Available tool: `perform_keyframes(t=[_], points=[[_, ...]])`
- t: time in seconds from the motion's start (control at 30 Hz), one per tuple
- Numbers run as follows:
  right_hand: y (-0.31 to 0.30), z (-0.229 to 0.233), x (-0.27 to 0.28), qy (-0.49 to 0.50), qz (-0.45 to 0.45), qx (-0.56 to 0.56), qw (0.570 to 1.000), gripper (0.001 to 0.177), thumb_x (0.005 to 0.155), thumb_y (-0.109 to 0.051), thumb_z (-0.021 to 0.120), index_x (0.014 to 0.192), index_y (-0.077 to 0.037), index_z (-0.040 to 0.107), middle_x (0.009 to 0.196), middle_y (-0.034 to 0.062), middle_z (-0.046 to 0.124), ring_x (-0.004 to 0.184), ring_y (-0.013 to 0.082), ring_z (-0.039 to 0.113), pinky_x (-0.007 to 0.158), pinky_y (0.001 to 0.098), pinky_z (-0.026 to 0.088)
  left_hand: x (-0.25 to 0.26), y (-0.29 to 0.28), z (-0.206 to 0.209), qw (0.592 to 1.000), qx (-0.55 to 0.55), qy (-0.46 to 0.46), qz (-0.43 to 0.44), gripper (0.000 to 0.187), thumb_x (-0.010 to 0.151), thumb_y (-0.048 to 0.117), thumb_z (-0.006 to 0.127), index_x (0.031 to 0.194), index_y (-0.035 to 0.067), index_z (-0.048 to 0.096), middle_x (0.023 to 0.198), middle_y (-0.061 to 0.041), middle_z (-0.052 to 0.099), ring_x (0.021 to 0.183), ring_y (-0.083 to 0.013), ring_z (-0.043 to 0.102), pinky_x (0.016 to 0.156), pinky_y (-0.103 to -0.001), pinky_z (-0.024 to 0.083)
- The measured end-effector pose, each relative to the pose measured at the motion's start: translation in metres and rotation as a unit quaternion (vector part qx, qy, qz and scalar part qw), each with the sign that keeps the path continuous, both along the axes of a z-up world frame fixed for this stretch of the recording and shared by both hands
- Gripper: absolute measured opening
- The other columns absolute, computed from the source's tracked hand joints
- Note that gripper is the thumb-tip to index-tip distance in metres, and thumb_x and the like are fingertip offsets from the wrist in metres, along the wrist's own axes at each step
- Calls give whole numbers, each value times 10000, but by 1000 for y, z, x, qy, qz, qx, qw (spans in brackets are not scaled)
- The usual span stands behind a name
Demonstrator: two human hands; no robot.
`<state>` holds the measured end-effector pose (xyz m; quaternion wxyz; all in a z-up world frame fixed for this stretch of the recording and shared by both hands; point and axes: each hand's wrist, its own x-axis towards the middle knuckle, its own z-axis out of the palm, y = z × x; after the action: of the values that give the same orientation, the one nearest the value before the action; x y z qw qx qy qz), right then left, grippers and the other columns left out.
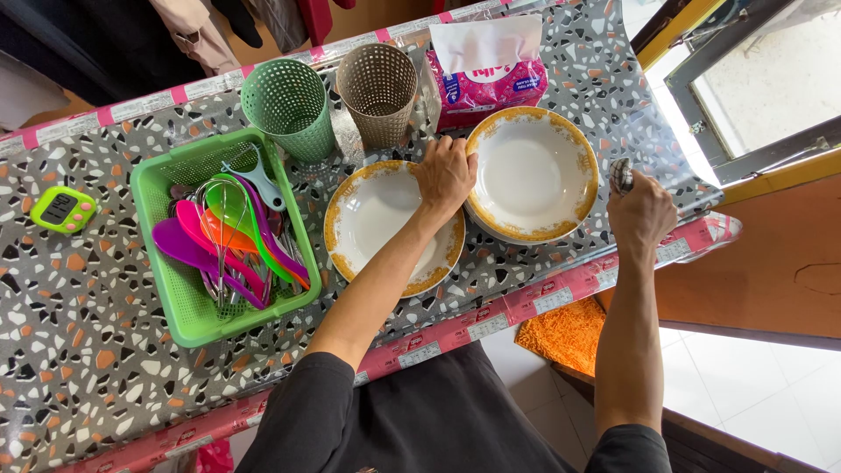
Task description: The person wipes the interior and exterior surfaces of several white plates with gold rims using a checkered cloth. They handle each plate one at a time, turning them over to clean both sides, then place them back on the table.
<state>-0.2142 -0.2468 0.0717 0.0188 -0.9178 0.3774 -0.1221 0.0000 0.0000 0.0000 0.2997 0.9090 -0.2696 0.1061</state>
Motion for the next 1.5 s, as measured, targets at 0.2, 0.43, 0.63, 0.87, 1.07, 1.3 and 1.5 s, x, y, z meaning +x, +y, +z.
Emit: perform_keyframes(t=[0.2,0.43,0.63,0.87,1.07,1.3,1.5], points=[[19,15,-7,-79,19,15,997,221,1057,-255,736,937,-73,704,805,108,654,756,316,675,692,433,525,1,6,1,1000,-14,20,-14,296,859,370,684,1035,132,690,882,-58,636,922,-300,673,627,-468,616],[103,78,8,-185,80,141,969,325,911,-296,759,970,4,650,862,296,630,904,569,622,764,645,433,-23,46,64,994,-73,62,-43,467,894,405,707,1221,75,662,975,-116,653,1016,-352,679,729,-503,618],[146,99,22,-225,166,375,884,540,777,-22,643,1297,-56,500,1097,315,677,1029,453,643,918,612,484,-33,90,69,991,-120,52,-32,555,855,453,740,1265,93,641,982,-90,628,961,-332,648,764,-505,596],[174,95,57,-174,213,472,837,262,779,-53,691,1029,-87,766,887,133,725,878,238,687,801,428,555,-61,146,89,952,-264,156,1,637,908,547,679,1340,88,591,1060,-128,630,918,-264,619,820,-438,537],[198,67,91,-123,321,494,798,170,821,-51,742,989,-36,760,851,173,720,839,276,666,752,458,539,-86,191,84,956,-261,124,55,668,874,491,732,1401,136,525,1208,-125,563,1106,-329,550,999,-469,427],[222,57,135,31,326,405,854,282,870,-244,746,1024,-11,707,928,257,716,983,518,668,809,591,501,-113,213,75,947,-263,155,95,790,888,501,710,1493,82,423,1475,-258,370,1419,-487,266,1157,-638,184],[222,37,159,139,313,299,891,352,865,-350,726,1015,-32,698,966,265,719,1065,520,637,909,624,482,-132,218,66,915,-292,256,106,968,847,570,702,1577,108,264,1617,-316,94,1487,-552,78,1144,-726,109]])
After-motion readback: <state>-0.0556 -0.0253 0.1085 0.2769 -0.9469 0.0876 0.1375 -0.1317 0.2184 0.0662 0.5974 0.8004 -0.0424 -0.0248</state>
